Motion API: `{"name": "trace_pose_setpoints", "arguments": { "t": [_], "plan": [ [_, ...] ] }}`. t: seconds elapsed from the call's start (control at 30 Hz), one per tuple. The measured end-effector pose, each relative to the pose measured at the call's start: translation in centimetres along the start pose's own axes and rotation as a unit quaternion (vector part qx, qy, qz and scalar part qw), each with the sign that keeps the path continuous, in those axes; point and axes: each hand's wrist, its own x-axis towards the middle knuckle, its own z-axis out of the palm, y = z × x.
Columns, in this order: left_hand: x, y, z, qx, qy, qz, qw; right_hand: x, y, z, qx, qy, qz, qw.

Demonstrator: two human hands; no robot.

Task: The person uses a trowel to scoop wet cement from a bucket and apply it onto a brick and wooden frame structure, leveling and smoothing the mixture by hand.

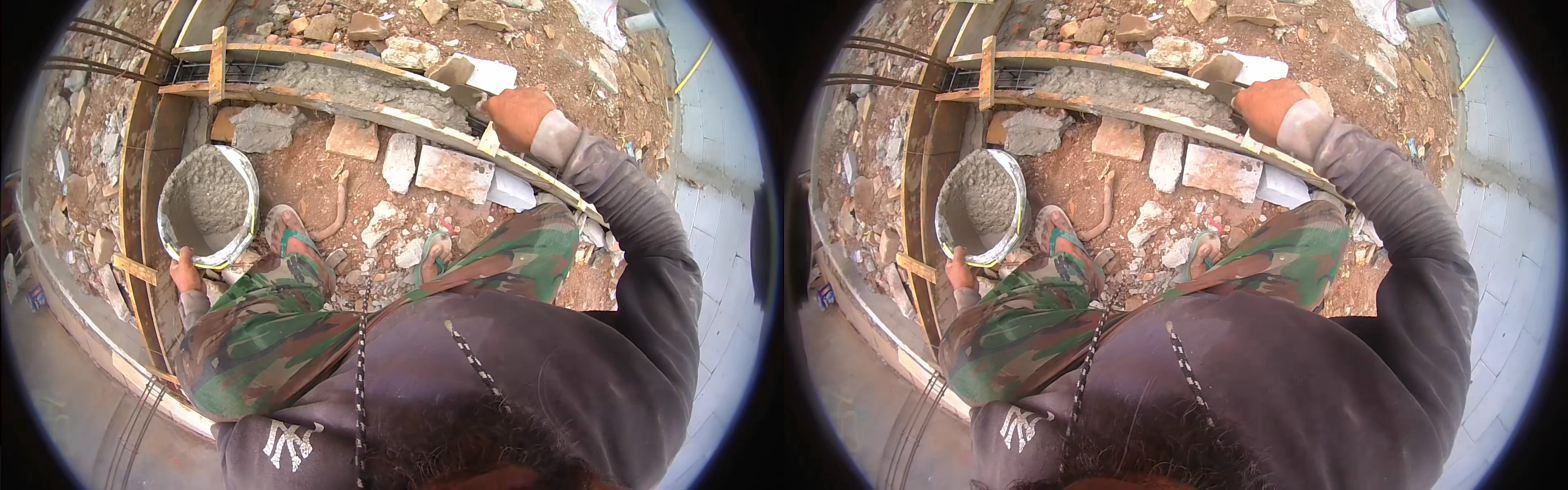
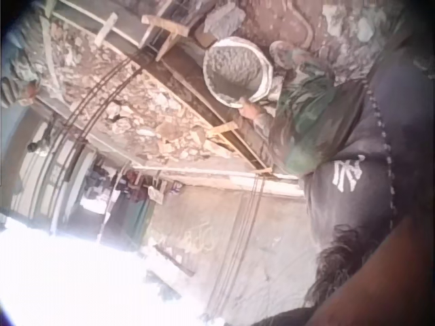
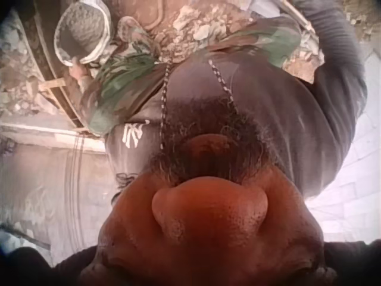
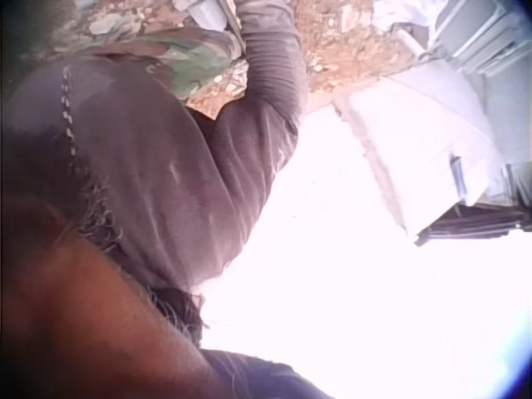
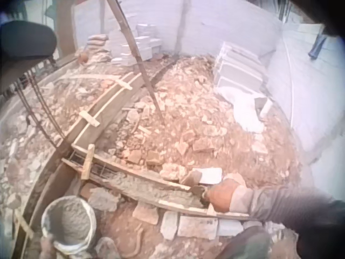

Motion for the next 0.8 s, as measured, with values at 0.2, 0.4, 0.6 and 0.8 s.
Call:
{"name": "trace_pose_setpoints", "arguments": {
  "t": [0.2,0.4,0.6,0.8],
  "plan": [
    [-1.1,0.1,-1.0,0.047,-0.003,0.007,0.999,-0.8,-1.8,4.3,0.052,0.038,-0.011,0.998],
    [0.2,0.6,-3.4,0.038,-0.017,0.046,0.998,0.6,-5.8,4.8,0.162,0.174,-0.037,0.971],
    [0.1,2.3,-2.8,0.07,-0.024,0.127,0.989,7.9,-12.5,1.0,0.201,0.262,-0.086,0.94],
    [-0.2,1.9,-3.0,0.056,0.012,0.111,0.992,11.6,-16.4,-6.1,0.196,0.265,-0.118,0.937]
  ]
}}
